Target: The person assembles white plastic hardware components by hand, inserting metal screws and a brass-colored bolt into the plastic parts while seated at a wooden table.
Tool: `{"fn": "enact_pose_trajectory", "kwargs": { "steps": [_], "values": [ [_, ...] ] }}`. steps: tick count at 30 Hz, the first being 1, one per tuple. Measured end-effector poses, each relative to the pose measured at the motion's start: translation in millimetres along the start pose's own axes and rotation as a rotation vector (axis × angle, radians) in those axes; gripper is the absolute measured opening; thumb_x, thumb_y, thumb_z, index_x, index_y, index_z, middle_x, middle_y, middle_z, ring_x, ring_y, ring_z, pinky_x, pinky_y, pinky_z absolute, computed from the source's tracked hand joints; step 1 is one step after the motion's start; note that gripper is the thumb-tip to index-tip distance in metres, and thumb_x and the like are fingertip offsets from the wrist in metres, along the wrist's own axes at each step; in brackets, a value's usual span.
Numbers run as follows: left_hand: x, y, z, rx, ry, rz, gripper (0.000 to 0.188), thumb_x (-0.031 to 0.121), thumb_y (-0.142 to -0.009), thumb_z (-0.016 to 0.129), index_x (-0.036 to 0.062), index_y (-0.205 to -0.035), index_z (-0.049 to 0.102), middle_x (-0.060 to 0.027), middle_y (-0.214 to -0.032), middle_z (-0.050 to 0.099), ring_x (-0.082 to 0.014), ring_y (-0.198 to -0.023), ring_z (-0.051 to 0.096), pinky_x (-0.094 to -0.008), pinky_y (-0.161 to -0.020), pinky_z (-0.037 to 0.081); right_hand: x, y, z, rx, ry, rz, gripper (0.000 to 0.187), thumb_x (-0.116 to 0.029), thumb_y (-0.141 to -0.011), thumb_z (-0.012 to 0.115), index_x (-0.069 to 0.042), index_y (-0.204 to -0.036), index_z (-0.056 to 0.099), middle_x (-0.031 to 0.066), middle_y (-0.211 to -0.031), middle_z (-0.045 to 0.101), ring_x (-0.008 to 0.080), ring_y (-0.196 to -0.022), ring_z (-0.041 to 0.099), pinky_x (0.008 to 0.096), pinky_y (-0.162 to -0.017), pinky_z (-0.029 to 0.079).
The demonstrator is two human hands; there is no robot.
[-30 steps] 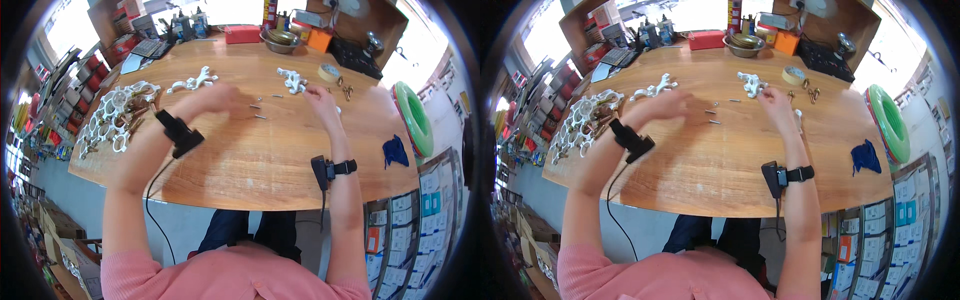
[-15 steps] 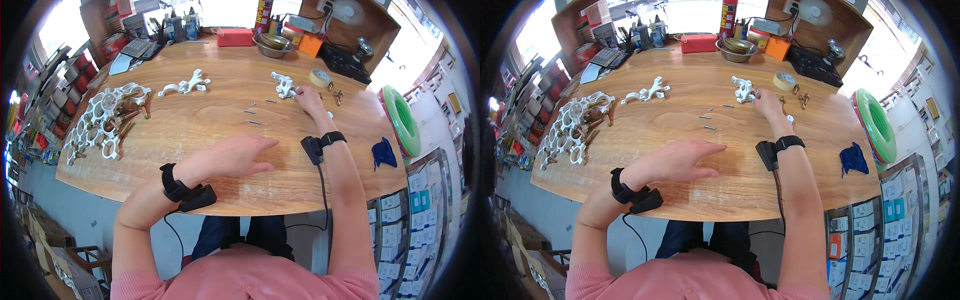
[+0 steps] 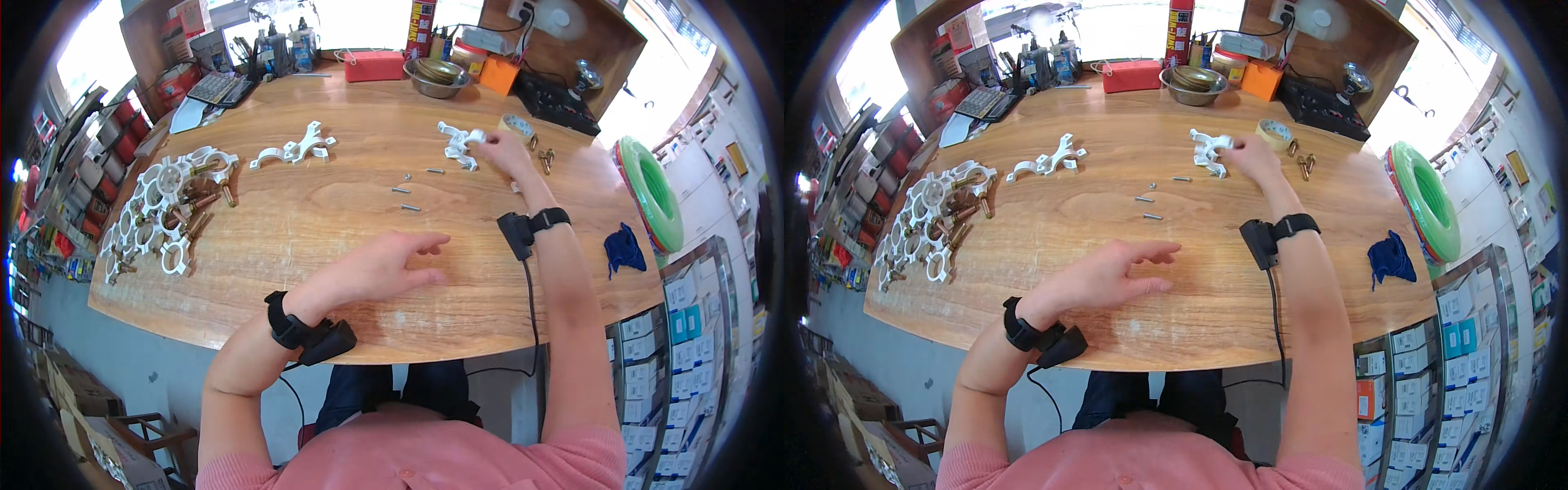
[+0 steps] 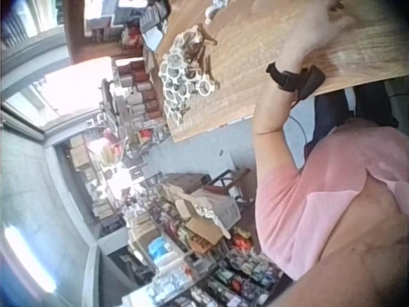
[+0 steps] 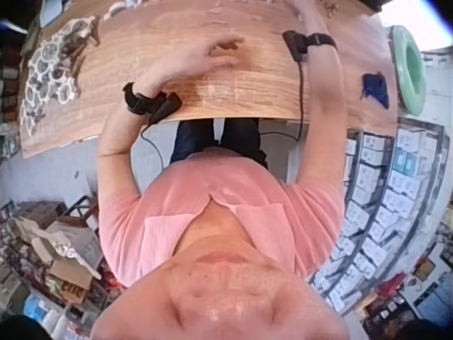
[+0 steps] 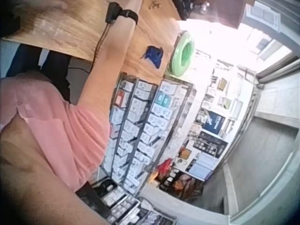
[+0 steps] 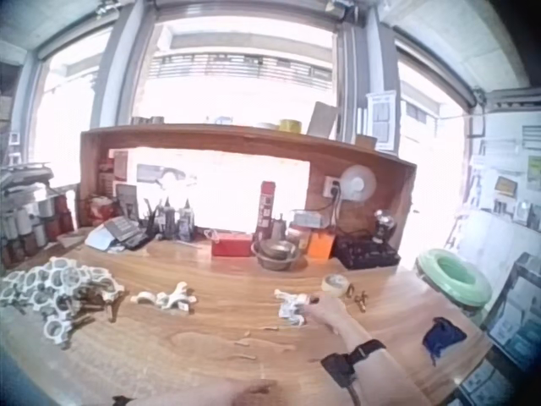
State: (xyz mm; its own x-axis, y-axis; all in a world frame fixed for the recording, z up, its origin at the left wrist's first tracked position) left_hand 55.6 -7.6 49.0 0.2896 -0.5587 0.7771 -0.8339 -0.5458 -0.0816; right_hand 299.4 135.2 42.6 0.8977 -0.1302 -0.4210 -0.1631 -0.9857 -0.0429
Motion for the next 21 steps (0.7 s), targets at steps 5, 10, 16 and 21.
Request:
{"fn": "enact_pose_trajectory", "kwargs": {
  "steps": [5, 10, 16, 21],
  "values": [
    [-42, -3, -28, 0.47, 0.483, -0.048, 0.047, 0.021, -0.084, 0.053, 0.0026, -0.124, 0.038, -0.0095, -0.114, 0.051, -0.0162, -0.103, 0.048, -0.0305, -0.086, 0.04, -55, 62, -28, 0.039, -0.446, -0.436, 0.024, -0.019, -0.073, 0.061, -0.001, -0.088, 0.06, 0.0077, -0.081, 0.061, 0.0151, -0.072, 0.056, 0.0264, -0.064, 0.044],
    [-25, -3, -22, 0.329, 0.629, 0.017, 0.051, 0.018, -0.086, 0.051, 0.0034, -0.129, 0.029, -0.0103, -0.117, 0.047, -0.0151, -0.106, 0.045, -0.0264, -0.086, 0.038, -120, 153, -6, 0.156, -0.006, -0.905, 0.022, -0.021, -0.071, 0.063, -0.007, -0.088, 0.06, 0.0097, -0.078, 0.057, 0.0223, -0.077, 0.056, 0.0285, -0.065, 0.045],
    [-12, 5, -11, 0.249, 0.652, -0.184, 0.042, 0.015, -0.088, 0.045, 0.004, -0.127, 0.033, -0.0039, -0.085, 0.055, -0.0081, -0.07, 0.055, -0.022, -0.065, 0.045, -101, 144, -11, -0.242, -0.473, -0.712, 0.026, -0.019, -0.074, 0.059, -0.001, -0.093, 0.057, 0.0129, -0.09, 0.057, 0.0258, -0.087, 0.054, 0.0323, -0.074, 0.044],
    [-20, -1, -1, 0.229, 1.01, -0.252, 0.038, 0.017, -0.089, 0.042, 0.004, -0.125, 0.035, -0.0042, -0.082, 0.054, -0.0093, -0.067, 0.054, -0.0258, -0.067, 0.047, -11, 61, 27, 0.19, 0.119, -0.383, 0.042, -0.019, -0.077, 0.055, -0.002, -0.114, 0.047, 0.0159, -0.111, 0.052, 0.0313, -0.1, 0.049, 0.0359, -0.087, 0.039]
  ]
}}
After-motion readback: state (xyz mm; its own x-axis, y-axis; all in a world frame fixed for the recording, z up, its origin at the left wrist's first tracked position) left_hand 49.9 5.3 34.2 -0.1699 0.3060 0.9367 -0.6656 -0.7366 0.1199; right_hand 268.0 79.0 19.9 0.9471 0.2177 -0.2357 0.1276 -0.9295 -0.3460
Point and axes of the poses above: each hand's wrist, its own y-axis away from the middle knuckle, its own z-axis out of the palm, x = y × z, the point moved 5 cm from there along -y, towards the middle knuckle
